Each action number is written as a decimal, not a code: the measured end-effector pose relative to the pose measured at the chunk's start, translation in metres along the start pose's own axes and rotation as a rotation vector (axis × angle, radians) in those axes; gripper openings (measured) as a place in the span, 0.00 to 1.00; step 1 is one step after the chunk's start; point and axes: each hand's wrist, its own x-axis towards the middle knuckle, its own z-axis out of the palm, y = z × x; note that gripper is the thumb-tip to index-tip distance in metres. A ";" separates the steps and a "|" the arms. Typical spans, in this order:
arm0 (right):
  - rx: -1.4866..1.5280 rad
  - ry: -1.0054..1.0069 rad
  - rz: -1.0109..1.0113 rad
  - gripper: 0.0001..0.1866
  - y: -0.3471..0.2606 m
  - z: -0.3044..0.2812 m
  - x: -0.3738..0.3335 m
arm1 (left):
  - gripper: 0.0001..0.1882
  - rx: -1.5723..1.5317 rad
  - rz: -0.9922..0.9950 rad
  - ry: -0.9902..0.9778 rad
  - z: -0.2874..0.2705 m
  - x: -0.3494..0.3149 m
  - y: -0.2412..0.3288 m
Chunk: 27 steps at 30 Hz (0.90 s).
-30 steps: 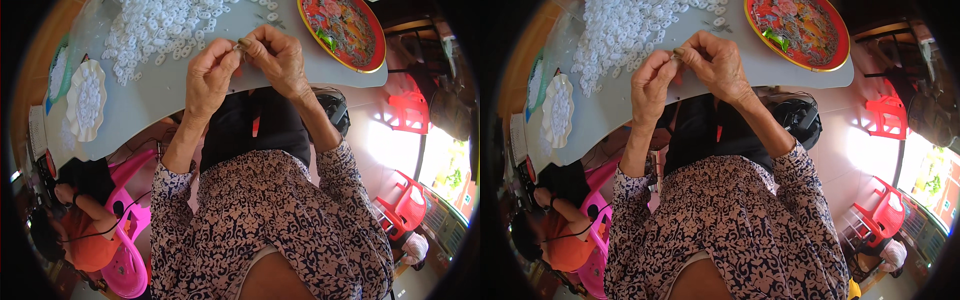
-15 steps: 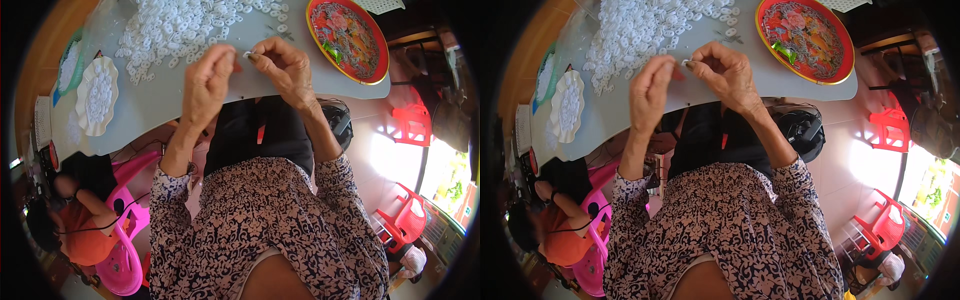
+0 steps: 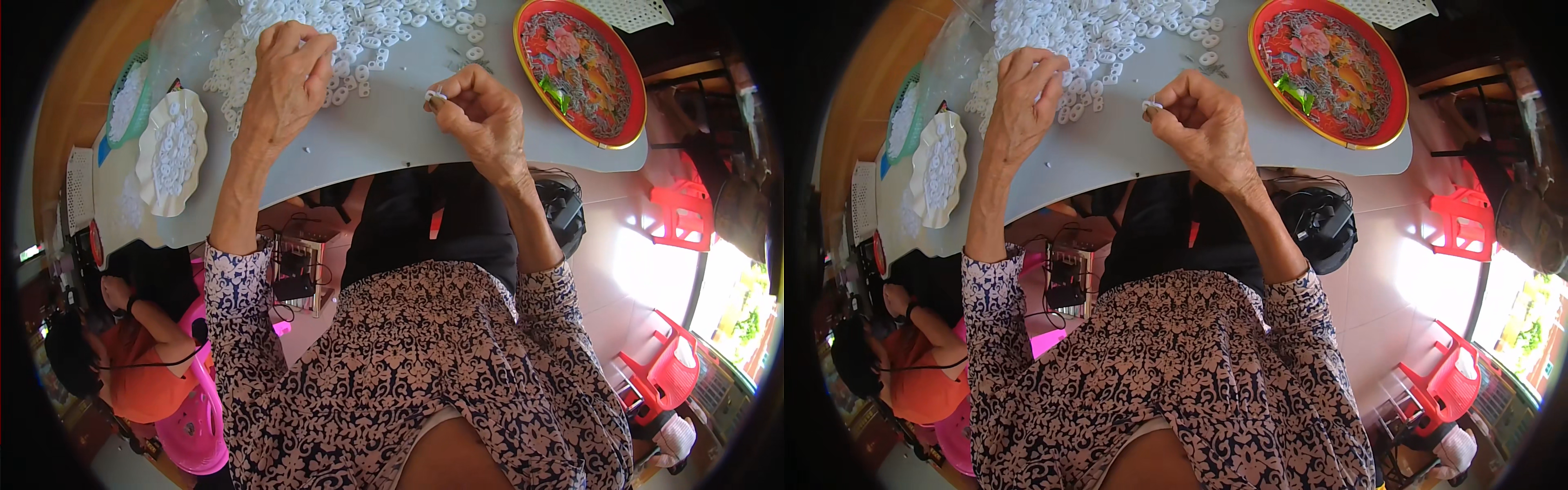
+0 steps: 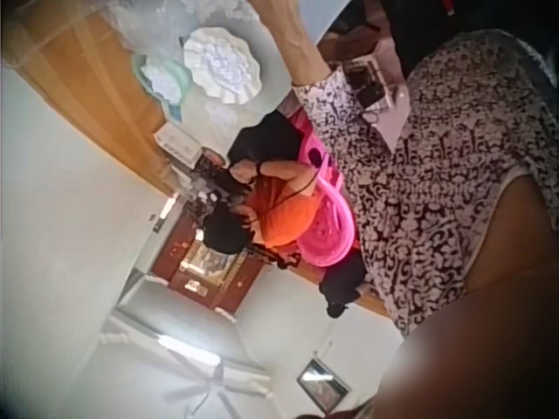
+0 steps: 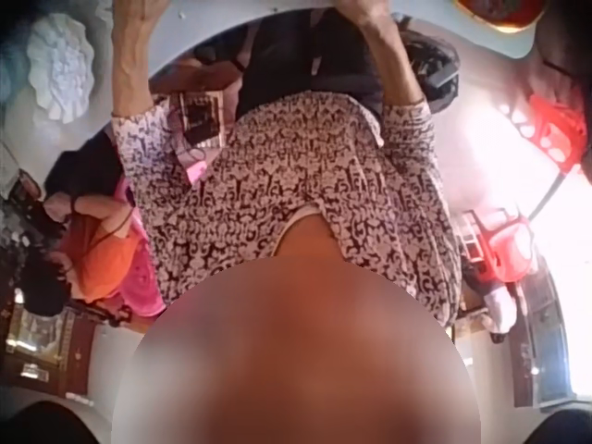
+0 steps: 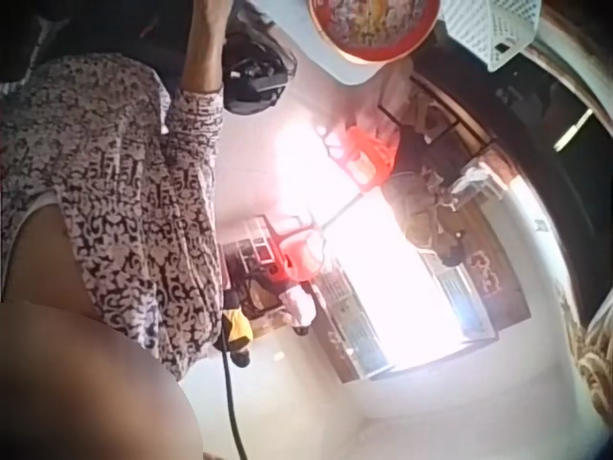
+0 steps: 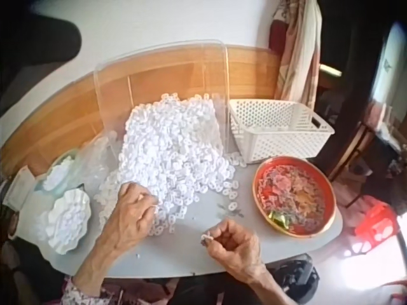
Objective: Assembling small white plastic components by hand to create links.
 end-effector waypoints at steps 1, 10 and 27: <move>0.000 -0.004 0.000 0.03 0.000 0.002 0.000 | 0.11 0.008 -0.001 -0.026 -0.002 -0.001 0.001; 0.049 -0.046 -0.099 0.04 0.001 0.002 0.000 | 0.09 -0.026 -0.015 0.022 0.011 -0.002 0.008; 0.088 -0.005 -0.103 0.05 0.003 0.003 0.001 | 0.06 -1.485 -0.664 -0.067 0.017 0.005 0.064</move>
